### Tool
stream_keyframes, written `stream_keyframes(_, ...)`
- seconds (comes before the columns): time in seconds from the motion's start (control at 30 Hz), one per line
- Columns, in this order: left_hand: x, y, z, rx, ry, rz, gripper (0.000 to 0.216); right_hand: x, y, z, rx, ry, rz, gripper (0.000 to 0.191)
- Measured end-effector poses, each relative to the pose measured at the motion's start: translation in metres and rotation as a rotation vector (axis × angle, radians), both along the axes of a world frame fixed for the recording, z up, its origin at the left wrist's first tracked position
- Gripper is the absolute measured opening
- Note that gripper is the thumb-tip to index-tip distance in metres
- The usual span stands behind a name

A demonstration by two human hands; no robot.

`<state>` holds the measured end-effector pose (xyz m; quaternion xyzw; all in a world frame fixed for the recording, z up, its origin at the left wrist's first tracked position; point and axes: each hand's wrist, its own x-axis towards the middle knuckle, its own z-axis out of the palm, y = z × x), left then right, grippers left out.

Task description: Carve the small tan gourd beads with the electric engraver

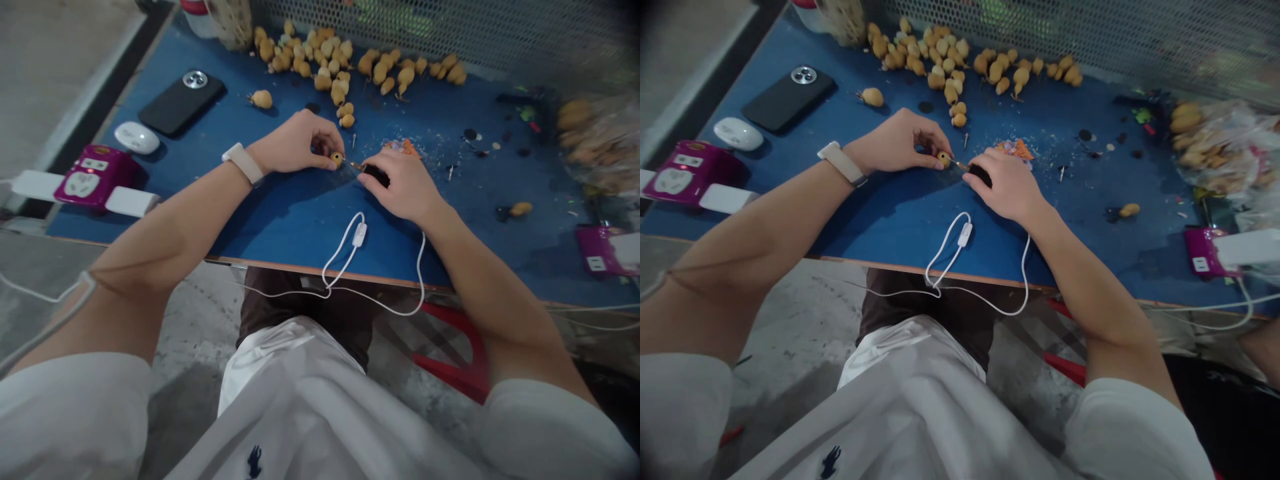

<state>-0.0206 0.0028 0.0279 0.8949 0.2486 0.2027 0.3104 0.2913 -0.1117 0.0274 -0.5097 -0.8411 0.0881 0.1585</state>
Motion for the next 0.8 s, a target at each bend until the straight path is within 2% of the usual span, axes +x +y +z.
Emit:
stream_keyframes(0.23, 0.005, 0.001, 0.0, -0.05, 0.047, 0.032, 0.069, 0.0, 0.004, -0.002, 0.005, 0.003, 0.001, 0.058)
stream_keyframes(0.43, 0.008, -0.003, 0.003, -0.052, 0.038, 0.04, 0.055, 0.001, 0.006, -0.003, 0.009, -0.015, 0.007, 0.061)
stream_keyframes(0.63, 0.006, -0.006, 0.006, -0.07, 0.091, 0.037, 0.071, -0.001, 0.004, -0.001, -0.011, -0.047, -0.007, 0.058)
stream_keyframes(0.8, 0.006, -0.007, 0.009, -0.065, 0.118, 0.019, 0.068, -0.001, 0.005, -0.001, -0.032, -0.021, -0.017, 0.058)
